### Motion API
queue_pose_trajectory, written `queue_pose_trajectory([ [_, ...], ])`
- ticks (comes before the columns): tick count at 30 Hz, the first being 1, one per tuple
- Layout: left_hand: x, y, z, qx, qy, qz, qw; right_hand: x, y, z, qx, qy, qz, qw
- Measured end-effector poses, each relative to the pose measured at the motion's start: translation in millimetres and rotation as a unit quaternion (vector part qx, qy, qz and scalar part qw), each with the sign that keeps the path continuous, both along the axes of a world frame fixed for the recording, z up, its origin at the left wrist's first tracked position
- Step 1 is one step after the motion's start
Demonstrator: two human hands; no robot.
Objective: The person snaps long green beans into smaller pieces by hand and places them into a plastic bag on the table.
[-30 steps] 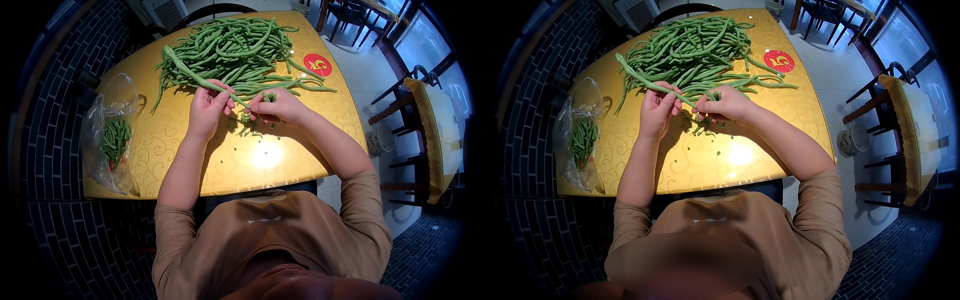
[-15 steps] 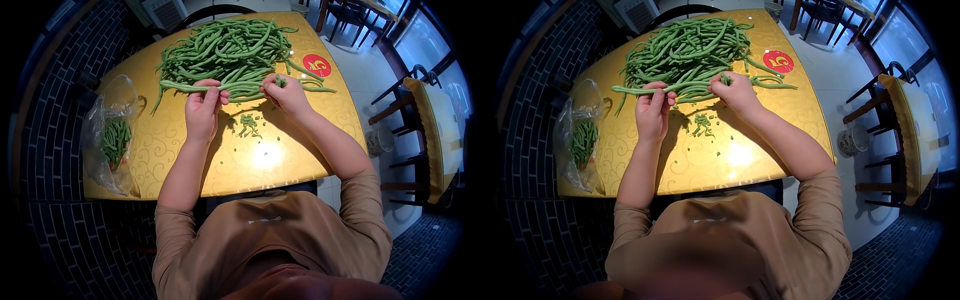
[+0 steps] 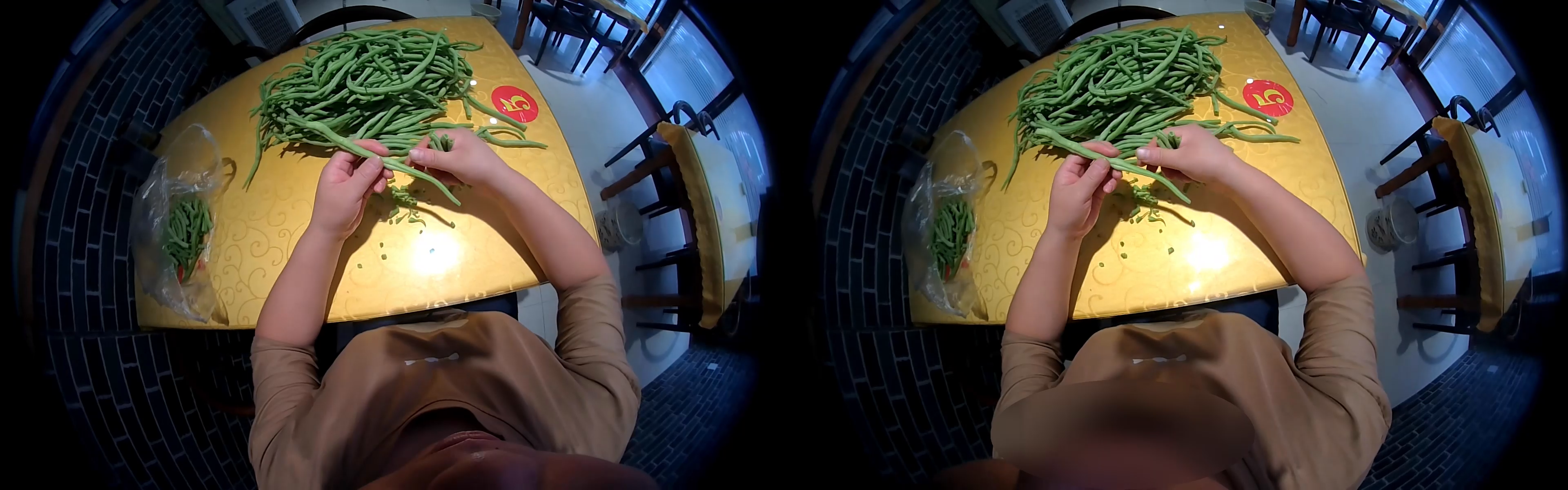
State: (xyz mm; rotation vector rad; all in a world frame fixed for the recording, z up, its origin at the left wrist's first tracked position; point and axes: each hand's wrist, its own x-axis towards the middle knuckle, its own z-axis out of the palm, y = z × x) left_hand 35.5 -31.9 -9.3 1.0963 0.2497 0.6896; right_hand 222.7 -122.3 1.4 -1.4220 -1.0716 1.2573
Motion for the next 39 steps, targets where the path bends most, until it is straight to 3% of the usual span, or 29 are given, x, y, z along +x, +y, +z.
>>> queue_pose_trajectory([
  [3, 2, -3, -9, 0.023, 0.042, 0.0, 0.999, -11, -2, -2, 0.042, -0.076, 0.073, 0.994],
  [6, 2, -5, -9, 0.018, 0.049, -0.006, 0.999, -17, 0, -14, 0.145, -0.189, 0.059, 0.969],
  [7, 2, -5, -9, 0.023, 0.055, -0.007, 0.998, -17, 1, -14, 0.127, -0.19, 0.058, 0.972],
  [10, 2, -5, -9, 0.034, 0.072, -0.007, 0.997, -23, -5, 0, 0.016, -0.005, 0.079, 0.997],
  [13, 4, -6, -10, 0.008, 0.067, -0.017, 0.998, -24, -3, -15, 0.07, -0.034, 0.06, 0.995],
  [14, 3, -5, -8, -0.017, 0.051, -0.026, 0.998, -24, -2, -19, 0.173, -0.134, 0.058, 0.974],
  [16, 2, -5, -6, -0.048, 0.039, -0.035, 0.997, -23, 0, -24, 0.367, -0.323, 0.049, 0.871],
  [19, 1, -7, -3, -0.087, 0.033, -0.054, 0.994, -13, -1, -19, 0.419, -0.433, 0.083, 0.794],
  [22, 3, -2, -8, -0.136, 0.029, -0.095, 0.986, -35, -14, -2, 0.505, -0.403, 0.12, 0.754],
  [23, 7, 2, -18, -0.135, 0.045, -0.1, 0.985, -42, -18, -1, 0.503, -0.421, 0.183, 0.733],
  [26, 10, -4, -16, -0.062, 0.102, -0.075, 0.99, -49, -20, -1, 0.415, -0.295, 0.199, 0.837],
  [28, 11, -10, -14, -0.008, 0.126, -0.029, 0.992, -30, -13, 1, 0.352, -0.202, 0.081, 0.91],
  [29, 7, -10, -11, 0.029, 0.153, -0.056, 0.986, -19, -11, 5, 0.264, -0.162, 0.03, 0.95],
  [30, 9, -11, -14, 0.054, 0.155, -0.05, 0.985, -14, -8, 6, 0.186, -0.014, -0.007, 0.982],
  [32, 11, -13, -21, 0.103, 0.163, -0.041, 0.98, -16, -6, 8, 0.172, 0.11, -0.079, 0.976],
  [39, 12, -23, -14, 0.279, 0.251, -0.046, 0.926, -23, -7, -1, 0.14, 0.098, -0.031, 0.985],
])
